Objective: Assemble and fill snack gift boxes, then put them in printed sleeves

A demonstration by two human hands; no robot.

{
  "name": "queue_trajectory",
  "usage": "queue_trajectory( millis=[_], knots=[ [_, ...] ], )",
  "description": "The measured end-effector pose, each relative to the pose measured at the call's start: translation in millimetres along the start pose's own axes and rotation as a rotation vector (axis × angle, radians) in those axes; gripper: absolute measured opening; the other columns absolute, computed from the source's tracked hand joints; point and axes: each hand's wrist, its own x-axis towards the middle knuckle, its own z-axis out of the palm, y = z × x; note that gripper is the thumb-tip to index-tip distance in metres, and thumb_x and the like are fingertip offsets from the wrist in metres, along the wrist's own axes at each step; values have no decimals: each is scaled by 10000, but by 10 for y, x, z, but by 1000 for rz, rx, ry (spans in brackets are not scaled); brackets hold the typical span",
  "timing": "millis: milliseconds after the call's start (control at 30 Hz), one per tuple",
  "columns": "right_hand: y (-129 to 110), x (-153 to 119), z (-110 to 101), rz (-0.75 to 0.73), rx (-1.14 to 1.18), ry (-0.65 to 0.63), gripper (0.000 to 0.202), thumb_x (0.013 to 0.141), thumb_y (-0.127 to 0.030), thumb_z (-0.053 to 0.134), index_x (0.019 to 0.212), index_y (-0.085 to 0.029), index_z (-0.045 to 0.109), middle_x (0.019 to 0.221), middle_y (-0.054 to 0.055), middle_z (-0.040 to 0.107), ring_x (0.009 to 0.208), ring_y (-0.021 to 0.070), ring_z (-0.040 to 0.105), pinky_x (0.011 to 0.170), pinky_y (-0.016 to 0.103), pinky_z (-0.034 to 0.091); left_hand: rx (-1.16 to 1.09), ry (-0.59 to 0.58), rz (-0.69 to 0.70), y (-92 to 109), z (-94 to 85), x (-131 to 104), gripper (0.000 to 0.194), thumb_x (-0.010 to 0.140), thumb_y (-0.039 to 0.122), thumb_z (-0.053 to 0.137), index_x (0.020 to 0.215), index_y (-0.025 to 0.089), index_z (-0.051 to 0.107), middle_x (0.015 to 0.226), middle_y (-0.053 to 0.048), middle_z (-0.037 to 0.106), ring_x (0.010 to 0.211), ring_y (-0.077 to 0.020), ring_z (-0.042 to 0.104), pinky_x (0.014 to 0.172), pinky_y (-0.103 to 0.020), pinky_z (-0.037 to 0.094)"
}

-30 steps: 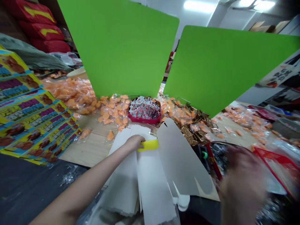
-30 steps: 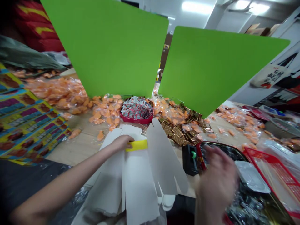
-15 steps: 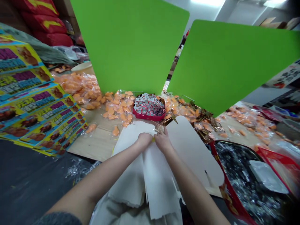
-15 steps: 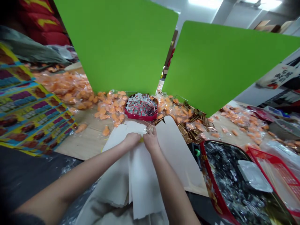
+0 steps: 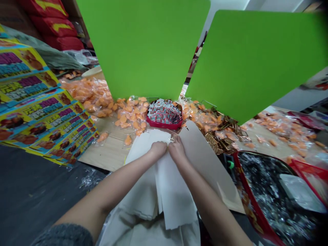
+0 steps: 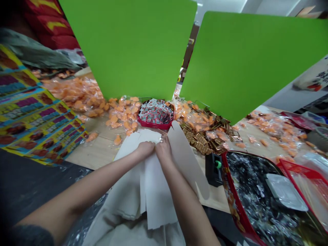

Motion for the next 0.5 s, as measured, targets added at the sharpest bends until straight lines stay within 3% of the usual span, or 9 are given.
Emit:
queue_trajectory(
  millis=[67,133,167,233,300,367,433,500],
  knots=[
    [-134,-481,-70,31,-15,45,412,844,-59,426,1244,-52,525,1256,205,555,1196,283,474,995,435,365,-10,59,43,-68,-116,-221,298,915,243,470,1185,128,523,1085,-115,604,1001,-222,585,838,-394,491],
    [-267,-1104,-48,98,-8,90,477,833,-59,423,1305,-105,475,1200,174,589,1053,279,552,881,417,446,-18,110,106,-121,-104,-609,432,868,88,431,1296,147,438,1188,-146,558,1117,-243,527,909,-385,444],
    [-327,-1409,-4,132,2,87,462,824,-52,424,1268,-137,515,1097,154,631,950,267,583,824,404,470,-24,114,151,-128,-35,-843,526,820,28,436,1322,185,414,1231,-129,538,1138,-233,514,925,-363,431],
    [-435,-1901,116,181,36,84,430,799,-32,436,1184,-161,576,982,128,644,883,264,588,810,408,479,-64,40,373,-92,205,-1305,614,737,31,527,1301,261,444,1264,-84,528,1047,-205,568,842,-291,469],
    [-528,-2174,215,209,88,104,414,788,-32,447,1160,-147,587,1002,133,634,928,282,581,852,440,470,-121,-5,478,-2,497,-1642,364,749,134,586,1086,272,593,1123,-41,605,879,-194,613,731,-277,489],
    [-572,-2272,218,215,184,113,423,799,-47,437,1197,-117,562,1098,156,613,1012,291,564,906,462,452,-202,55,385,105,752,-1781,157,857,209,498,943,249,623,963,-22,637,822,-171,610,716,-261,483],
    [-511,-2313,85,180,354,51,413,816,-74,431,1208,-103,558,1206,174,576,1117,283,531,960,458,428,-271,191,167,191,932,-1750,280,948,225,320,995,222,596,934,-37,637,869,-158,604,759,-255,478],
    [-313,-2382,-161,76,611,-155,343,815,-154,503,1138,-153,618,1242,148,576,1156,264,526,957,417,440,-291,280,30,229,1038,-1646,355,969,236,225,1104,175,548,978,-83,641,895,-179,607,769,-291,486]
  ],
)
